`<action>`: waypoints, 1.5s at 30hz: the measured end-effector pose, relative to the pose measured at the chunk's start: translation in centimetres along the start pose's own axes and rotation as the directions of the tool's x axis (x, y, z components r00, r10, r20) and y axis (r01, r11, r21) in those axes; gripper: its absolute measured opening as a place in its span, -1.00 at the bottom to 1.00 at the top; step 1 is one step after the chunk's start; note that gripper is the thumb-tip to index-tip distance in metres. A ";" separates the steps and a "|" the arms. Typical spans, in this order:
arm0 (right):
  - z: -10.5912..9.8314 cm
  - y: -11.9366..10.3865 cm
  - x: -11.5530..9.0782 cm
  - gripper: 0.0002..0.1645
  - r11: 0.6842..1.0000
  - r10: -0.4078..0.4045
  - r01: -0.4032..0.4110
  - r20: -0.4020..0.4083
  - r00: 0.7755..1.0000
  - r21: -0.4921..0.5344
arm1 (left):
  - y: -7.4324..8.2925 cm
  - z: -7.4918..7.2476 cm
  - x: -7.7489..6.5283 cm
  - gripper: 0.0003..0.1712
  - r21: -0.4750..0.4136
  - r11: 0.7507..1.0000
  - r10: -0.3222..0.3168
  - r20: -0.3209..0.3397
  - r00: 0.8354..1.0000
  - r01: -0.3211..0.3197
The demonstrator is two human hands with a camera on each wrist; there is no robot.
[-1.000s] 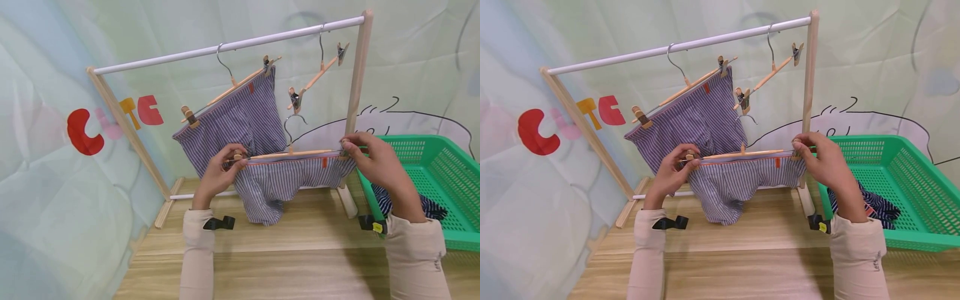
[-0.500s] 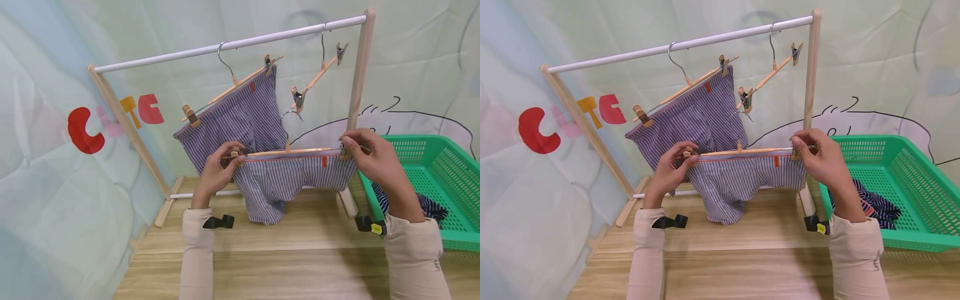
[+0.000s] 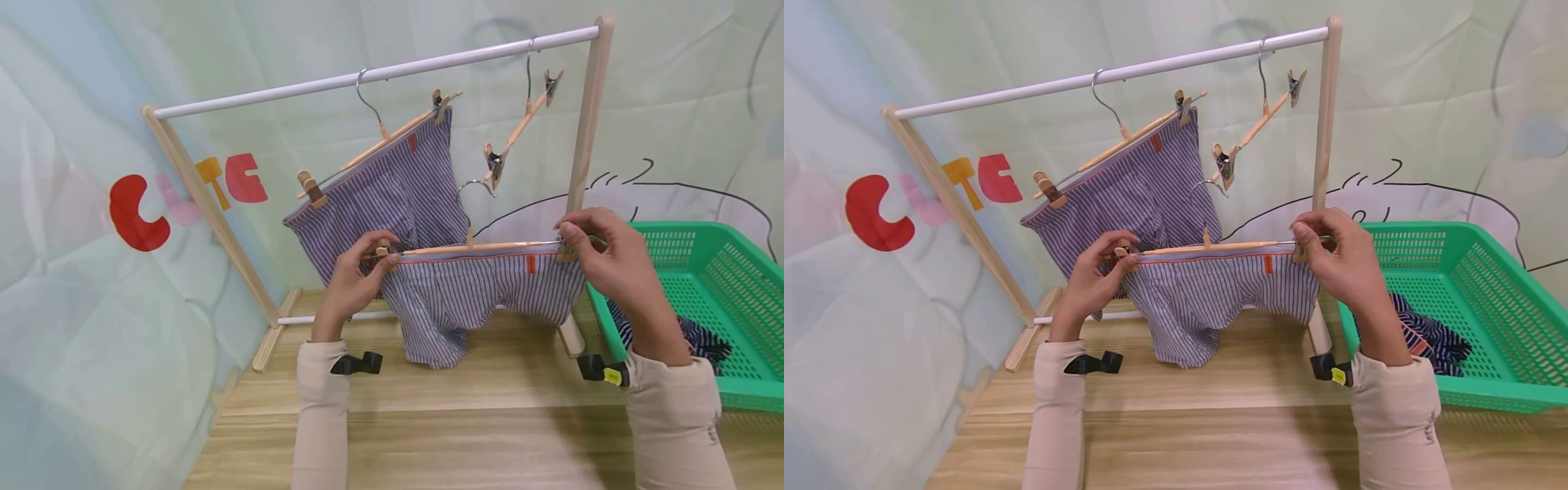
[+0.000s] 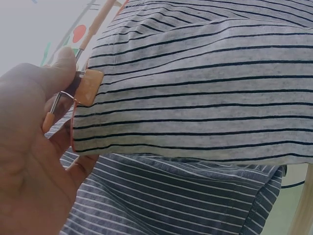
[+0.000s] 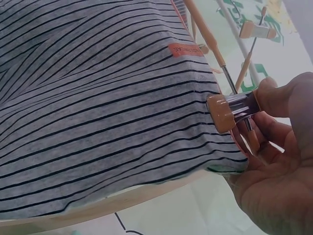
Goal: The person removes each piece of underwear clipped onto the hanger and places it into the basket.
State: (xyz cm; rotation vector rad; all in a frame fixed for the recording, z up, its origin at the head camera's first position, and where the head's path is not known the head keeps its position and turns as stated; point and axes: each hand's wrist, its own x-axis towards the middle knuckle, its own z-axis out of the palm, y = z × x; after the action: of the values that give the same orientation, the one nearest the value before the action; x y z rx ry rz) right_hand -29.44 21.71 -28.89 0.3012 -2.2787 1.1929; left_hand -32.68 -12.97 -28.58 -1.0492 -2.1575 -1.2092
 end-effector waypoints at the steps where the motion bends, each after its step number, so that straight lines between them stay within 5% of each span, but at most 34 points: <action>1: 0.0 -0.1 0.0 -0.54 1.000 -0.001 0.001 -0.004 1.000 -0.003 | 0.0 0.0 0.0 -0.69 -0.002 1.000 -0.001 0.000 1.000 0.001; 16: 0.3 -0.6 -0.3 -0.63 0.997 -0.037 0.032 -0.083 0.996 -0.066 | 0.0 -0.1 -0.1 -0.68 -0.001 1.000 -0.011 0.004 1.000 0.011; 45: 0.6 0.3 -0.1 -0.60 0.998 0.018 -0.023 -0.087 0.996 -0.058 | -0.1 0.3 0.1 -0.70 0.040 0.999 0.020 -0.013 1.000 -0.019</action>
State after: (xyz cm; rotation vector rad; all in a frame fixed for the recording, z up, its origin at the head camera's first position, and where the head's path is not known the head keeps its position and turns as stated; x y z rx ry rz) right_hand -29.74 21.42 -29.43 0.2006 -2.2428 1.1248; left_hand -32.81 -12.71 -28.76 -1.0405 -2.1476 -1.1558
